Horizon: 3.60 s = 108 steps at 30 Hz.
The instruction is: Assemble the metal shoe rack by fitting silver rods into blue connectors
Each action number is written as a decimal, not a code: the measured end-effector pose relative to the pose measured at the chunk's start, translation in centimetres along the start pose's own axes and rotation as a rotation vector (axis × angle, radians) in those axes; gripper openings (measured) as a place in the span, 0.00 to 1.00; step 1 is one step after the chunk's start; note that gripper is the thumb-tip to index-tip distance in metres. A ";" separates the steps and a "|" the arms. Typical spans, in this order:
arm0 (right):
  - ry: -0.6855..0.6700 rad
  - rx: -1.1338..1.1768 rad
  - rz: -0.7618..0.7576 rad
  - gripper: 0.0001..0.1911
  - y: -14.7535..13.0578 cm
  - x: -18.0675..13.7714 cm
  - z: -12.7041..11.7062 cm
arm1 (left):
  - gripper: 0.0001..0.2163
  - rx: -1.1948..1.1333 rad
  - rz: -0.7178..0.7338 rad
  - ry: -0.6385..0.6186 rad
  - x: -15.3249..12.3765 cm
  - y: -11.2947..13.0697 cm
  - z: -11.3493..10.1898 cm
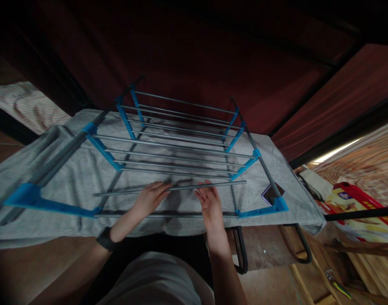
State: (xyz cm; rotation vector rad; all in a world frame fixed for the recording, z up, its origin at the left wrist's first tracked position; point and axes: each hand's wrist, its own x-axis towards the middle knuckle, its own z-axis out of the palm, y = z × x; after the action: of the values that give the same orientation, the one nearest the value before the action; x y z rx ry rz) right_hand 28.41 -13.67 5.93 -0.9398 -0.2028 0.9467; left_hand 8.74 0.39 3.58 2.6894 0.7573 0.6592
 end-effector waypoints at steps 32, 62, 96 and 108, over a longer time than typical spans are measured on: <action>0.248 0.145 -0.034 0.10 0.7 0.7 -5.6 | 0.19 0.068 0.057 -0.001 -5.6 -6.7 1.2; 0.380 0.054 0.043 0.11 1.4 6.3 -15.5 | 0.11 0.315 0.191 -0.297 -4.2 -1.9 0.4; 0.513 0.135 -0.067 0.07 3.1 8.9 -16.8 | 0.13 0.169 -0.132 -0.249 -4.4 -6.0 1.7; 0.509 0.122 -0.023 0.06 3.1 8.8 -14.4 | 0.13 0.241 -0.292 0.003 -4.5 -9.6 0.8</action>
State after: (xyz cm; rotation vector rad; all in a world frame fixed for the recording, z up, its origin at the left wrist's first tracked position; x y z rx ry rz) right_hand 39.35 -14.79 -7.18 -1.0313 0.2724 0.6641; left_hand 1.59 5.78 -2.26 2.7023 1.2719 0.5282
